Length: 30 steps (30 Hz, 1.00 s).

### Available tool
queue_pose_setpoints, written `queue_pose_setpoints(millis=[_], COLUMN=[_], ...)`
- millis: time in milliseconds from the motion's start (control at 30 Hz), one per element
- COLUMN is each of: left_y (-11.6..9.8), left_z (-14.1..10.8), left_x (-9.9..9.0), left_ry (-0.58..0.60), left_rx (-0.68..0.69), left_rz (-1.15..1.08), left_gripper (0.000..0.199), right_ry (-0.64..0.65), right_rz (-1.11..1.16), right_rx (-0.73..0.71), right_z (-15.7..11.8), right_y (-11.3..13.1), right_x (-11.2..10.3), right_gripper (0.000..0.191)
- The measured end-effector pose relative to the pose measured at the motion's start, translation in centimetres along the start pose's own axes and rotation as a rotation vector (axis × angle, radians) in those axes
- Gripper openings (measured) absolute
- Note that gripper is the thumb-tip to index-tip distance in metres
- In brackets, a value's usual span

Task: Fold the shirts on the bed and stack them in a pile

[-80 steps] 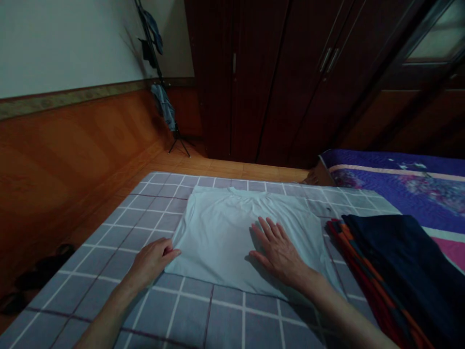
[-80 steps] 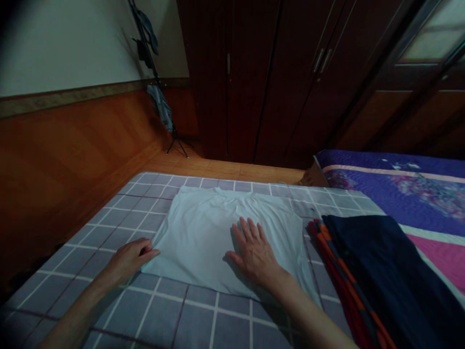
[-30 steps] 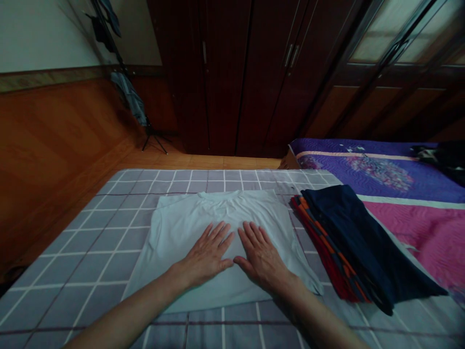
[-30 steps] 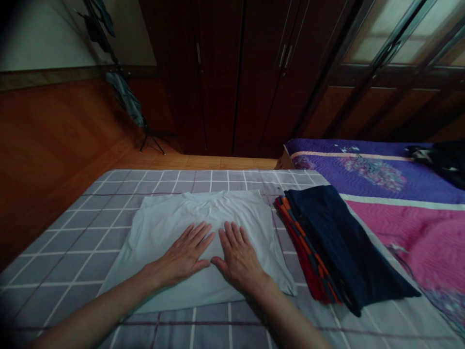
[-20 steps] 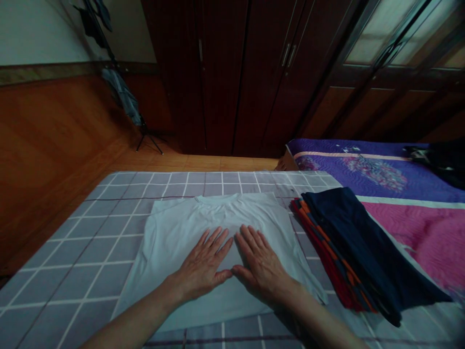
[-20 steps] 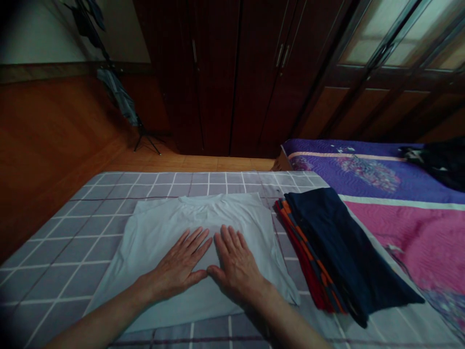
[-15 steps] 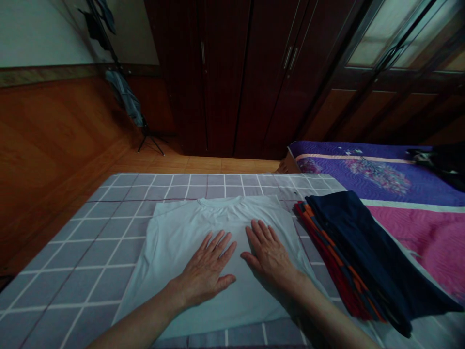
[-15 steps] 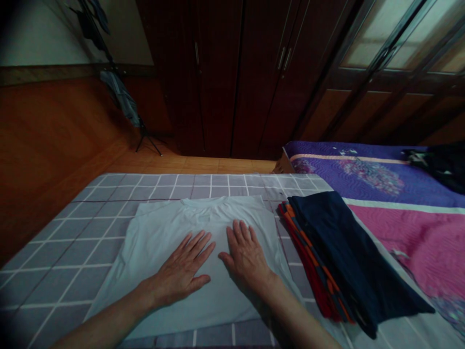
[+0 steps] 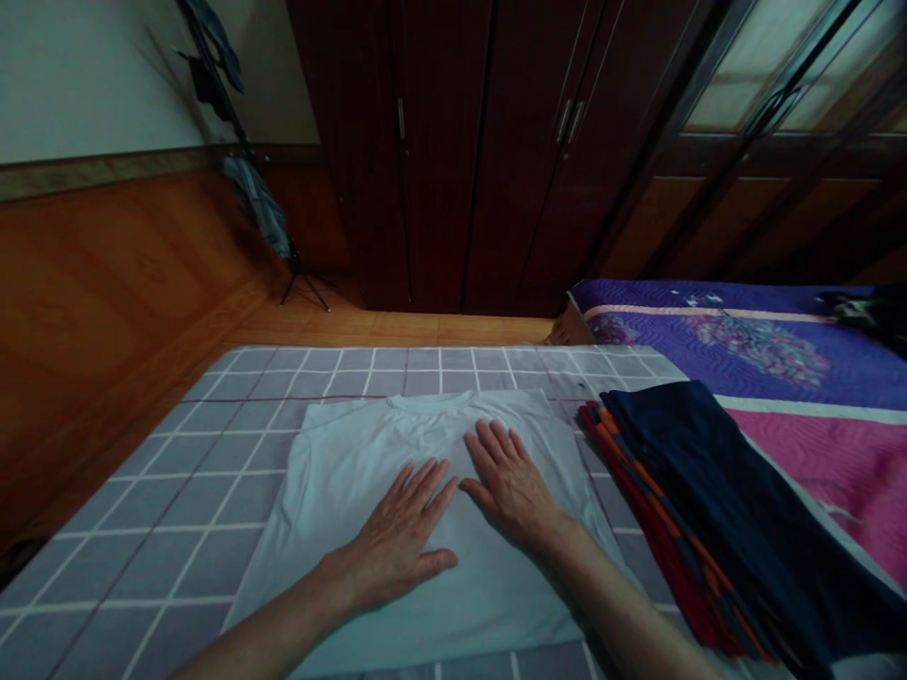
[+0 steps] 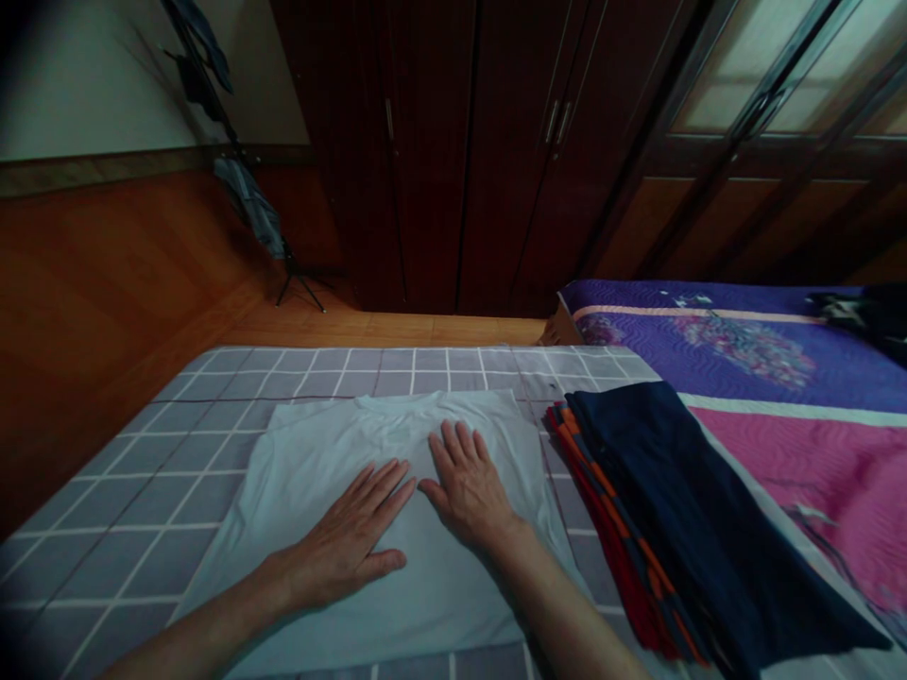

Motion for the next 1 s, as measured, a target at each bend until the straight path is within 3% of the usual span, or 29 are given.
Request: queue_pose_setpoints(millis=[100,200,300,367,533,833,1000], left_y=[1.5,4.5,7.4,8.2,7.2,7.2,7.2], left_z=[1.0,1.7,1.4,1.1,1.3,1.2,1.2], left_x=[-1.0,-1.7,-2.1,-2.4,-1.7,-0.6,-0.5], left_ry=[0.001,0.04,0.035,-0.005,-0.006,-0.153,-0.155], left_rx=[-0.036,-0.115,-0.206,-0.223,-0.168,-0.187,-0.183], left_rz=[0.035,0.096,0.151,0.183,0.172,0.206,0.199], left_gripper=[0.07,0.066,0.069,0.071,0.066,0.062,0.063], right_ry=[0.058,0.092,0.1,0.083,0.057,0.081,0.081], right_rz=[0.034,0.037,0.05,0.07,0.092,0.074,-0.009], right_rx=[-0.042,-0.025,-0.023,-0.026,-0.026,-0.002,0.067], right_z=[-0.2,-0.1,0.0,-0.1,-0.2,-0.1,1.2], right_y=[0.7,0.8,0.7,0.6,0.4,0.4,-2.5], right_x=[-0.1,-0.3,-0.4,-0.4,-0.3,-0.5,-0.7], right_gripper=[0.058,0.059,0.058,0.059,0.06,0.064,0.062])
Point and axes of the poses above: each hand's wrist, its own z-axis towards the middle knuckle, its own x-axis out of the palm, y = z × x, the point moved 6 cm from there along z, towards the middle knuckle, and after that the axes turned 9 degrees about x, right-handed, at the moved point
